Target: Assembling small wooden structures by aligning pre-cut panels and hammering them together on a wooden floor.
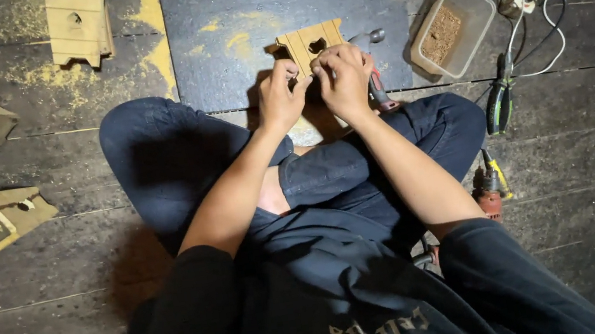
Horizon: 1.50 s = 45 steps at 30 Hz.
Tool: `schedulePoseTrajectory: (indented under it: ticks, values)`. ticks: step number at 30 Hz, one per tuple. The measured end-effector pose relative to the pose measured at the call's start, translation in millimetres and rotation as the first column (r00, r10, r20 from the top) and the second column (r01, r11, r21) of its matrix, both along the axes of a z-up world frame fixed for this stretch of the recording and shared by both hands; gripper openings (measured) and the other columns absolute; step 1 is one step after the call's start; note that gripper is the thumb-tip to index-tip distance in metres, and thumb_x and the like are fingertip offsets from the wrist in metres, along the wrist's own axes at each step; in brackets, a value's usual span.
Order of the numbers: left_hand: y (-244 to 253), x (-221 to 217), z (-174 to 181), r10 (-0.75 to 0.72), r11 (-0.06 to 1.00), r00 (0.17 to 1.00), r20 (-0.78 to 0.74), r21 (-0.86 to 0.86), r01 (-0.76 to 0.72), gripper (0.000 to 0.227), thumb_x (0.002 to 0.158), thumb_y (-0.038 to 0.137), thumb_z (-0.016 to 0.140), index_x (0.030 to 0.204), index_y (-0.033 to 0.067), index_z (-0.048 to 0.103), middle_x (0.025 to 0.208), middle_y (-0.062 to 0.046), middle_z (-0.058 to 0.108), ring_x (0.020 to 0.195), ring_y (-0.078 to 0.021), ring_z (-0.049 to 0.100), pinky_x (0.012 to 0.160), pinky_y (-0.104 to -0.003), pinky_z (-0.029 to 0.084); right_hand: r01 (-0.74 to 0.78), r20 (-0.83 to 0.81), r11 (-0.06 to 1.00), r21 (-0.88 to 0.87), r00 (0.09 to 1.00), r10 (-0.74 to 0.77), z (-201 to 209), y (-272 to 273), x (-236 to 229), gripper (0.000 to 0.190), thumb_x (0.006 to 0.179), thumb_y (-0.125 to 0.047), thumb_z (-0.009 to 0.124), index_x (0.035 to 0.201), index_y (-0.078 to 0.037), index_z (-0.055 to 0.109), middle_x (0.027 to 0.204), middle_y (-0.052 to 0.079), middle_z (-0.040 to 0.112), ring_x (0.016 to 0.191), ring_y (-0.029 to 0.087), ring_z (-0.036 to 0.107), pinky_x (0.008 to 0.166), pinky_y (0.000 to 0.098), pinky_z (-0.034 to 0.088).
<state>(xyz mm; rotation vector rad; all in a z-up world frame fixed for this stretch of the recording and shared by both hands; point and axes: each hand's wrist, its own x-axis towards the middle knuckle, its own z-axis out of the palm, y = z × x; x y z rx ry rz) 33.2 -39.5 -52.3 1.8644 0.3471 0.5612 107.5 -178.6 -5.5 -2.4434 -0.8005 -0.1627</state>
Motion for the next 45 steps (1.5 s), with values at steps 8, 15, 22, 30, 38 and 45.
schedulePoseTrajectory:
  ticks: [8, 15, 22, 30, 38, 45]
  values:
    - [2, 0, -1, -0.005, 1.000, 1.000, -0.006, -0.012, 0.005, 0.039, 0.080, 0.017, 0.089, 0.101, 0.0127, 0.057, 0.089, -0.015, 0.075, 0.083, -0.0380, 0.074, 0.068, -0.046, 0.060, -0.003, 0.105, 1.000, -0.020, 0.994, 0.005, -15, -5, 3, 0.016, 0.088, -0.020, 0.081, 0.086, -0.020, 0.065, 0.096, -0.002, 0.060, 0.106, 0.020, 0.060, 0.100, 0.0460, 0.030]
    - [-1, 2, -8, -0.004, 1.000, 0.999, -0.035, -0.021, 0.003, 0.039, 0.080, 0.018, 0.089, 0.102, 0.0124, 0.057, 0.091, -0.015, 0.075, 0.085, -0.0383, 0.075, 0.067, -0.046, 0.061, -0.058, 0.222, 0.998, -0.030, 0.973, 0.063, -3, 2, -1, 0.016, 0.086, -0.016, 0.081, 0.086, -0.019, 0.065, 0.094, -0.004, 0.060, 0.099, 0.018, 0.062, 0.097, 0.0417, 0.034]
    - [0, 2, -7, 0.007, 1.000, 0.995, -0.095, -0.005, -0.007, 0.034, 0.081, 0.013, 0.083, 0.102, 0.0137, 0.057, 0.091, -0.016, 0.075, 0.084, -0.0394, 0.074, 0.065, -0.049, 0.061, -0.121, 0.340, 0.985, -0.122, 0.927, 0.156, -7, 7, 1, 0.015, 0.086, -0.020, 0.081, 0.088, -0.018, 0.066, 0.091, -0.001, 0.060, 0.096, 0.018, 0.064, 0.099, 0.0451, 0.032]
    - [-1, 2, -6, 0.015, 1.000, 0.997, -0.078, -0.012, -0.016, 0.036, 0.078, 0.007, 0.083, 0.103, 0.0115, 0.057, 0.092, -0.016, 0.076, 0.088, -0.0396, 0.075, 0.070, -0.049, 0.062, -0.158, 0.079, 0.982, -0.100, 0.983, 0.166, 21, -7, -1, 0.015, 0.092, -0.036, 0.079, 0.102, -0.025, 0.079, 0.108, -0.002, 0.065, 0.107, 0.025, 0.059, 0.095, 0.0520, 0.032]
    - [-3, 2, -2, 0.054, 0.995, 0.994, -0.099, -0.081, -0.063, 0.040, 0.077, 0.012, 0.088, 0.105, 0.0122, 0.060, 0.092, -0.017, 0.076, 0.086, -0.0374, 0.076, 0.067, -0.043, 0.063, 0.146, -0.379, 0.860, -0.490, 0.853, -0.360, 27, -67, 47, 0.070, 0.079, -0.036, 0.088, 0.130, -0.008, 0.048, 0.119, 0.023, 0.060, 0.115, 0.050, 0.062, 0.089, 0.0661, 0.051]
    - [0, 3, -5, 0.038, 0.997, 0.994, -0.104, -0.056, -0.044, 0.042, 0.078, 0.012, 0.088, 0.107, 0.0106, 0.058, 0.093, -0.019, 0.076, 0.088, -0.0390, 0.075, 0.066, -0.046, 0.062, 0.229, -0.400, 0.780, -0.582, 0.755, -0.520, -5, -69, 65, 0.050, 0.081, -0.020, 0.069, 0.124, -0.009, 0.047, 0.106, 0.026, 0.070, 0.105, 0.052, 0.069, 0.082, 0.0650, 0.054]
